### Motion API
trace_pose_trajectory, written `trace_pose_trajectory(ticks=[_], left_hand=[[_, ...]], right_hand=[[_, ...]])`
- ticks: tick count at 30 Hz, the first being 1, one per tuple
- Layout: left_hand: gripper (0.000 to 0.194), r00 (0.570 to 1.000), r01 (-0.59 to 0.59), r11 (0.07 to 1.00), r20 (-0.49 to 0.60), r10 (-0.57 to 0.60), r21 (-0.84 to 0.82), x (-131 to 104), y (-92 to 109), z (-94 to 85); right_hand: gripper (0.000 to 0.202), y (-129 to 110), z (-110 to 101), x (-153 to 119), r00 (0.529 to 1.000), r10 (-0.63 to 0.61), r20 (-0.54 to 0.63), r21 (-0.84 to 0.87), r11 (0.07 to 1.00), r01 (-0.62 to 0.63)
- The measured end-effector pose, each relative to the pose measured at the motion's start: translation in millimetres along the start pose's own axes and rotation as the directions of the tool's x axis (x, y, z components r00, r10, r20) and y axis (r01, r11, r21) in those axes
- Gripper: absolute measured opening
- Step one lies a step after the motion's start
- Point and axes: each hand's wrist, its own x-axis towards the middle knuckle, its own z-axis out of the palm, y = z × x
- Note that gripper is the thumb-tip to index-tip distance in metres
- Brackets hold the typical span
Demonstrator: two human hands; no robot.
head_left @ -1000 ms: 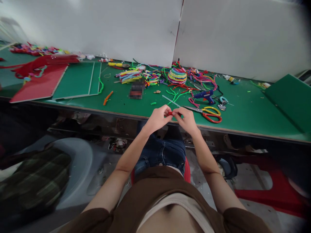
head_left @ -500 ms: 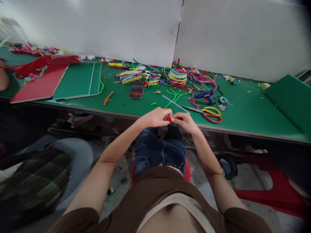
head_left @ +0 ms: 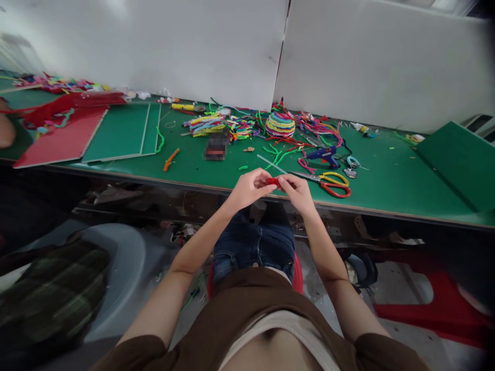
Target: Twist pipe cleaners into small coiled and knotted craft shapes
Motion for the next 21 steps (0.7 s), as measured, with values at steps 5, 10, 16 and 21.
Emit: trace_pose_trajectory(ticks=[5, 10, 16, 21], left_hand=[[0.016, 0.997, -0.015, 0.996, -0.08, 0.007, -0.092, 35, -8, 6.9], [0.009, 0.991, 0.036, 0.979, -0.122, -0.061, -0.201, 82, -38, 9.9], [0.008, 0.98, 0.154, 0.957, -0.083, -0.179, -0.245, 87, -70, 7.0], [0.009, 0.991, 0.066, 0.991, -0.109, -0.079, -0.12, 86, -79, 9.4]], right_hand=[[0.023, 5, -5, 22, 0.994, -0.09, -0.063, 0.019, 0.996, 0.091], [0.026, 45, -4, 60, 0.98, -0.106, -0.166, -0.05, 0.994, 0.099], [0.026, 80, 7, 64, 0.984, -0.104, -0.144, -0.137, 0.987, 0.084], [0.017, 82, 8, 63, 0.979, -0.144, -0.144, -0.228, 0.967, 0.109]])
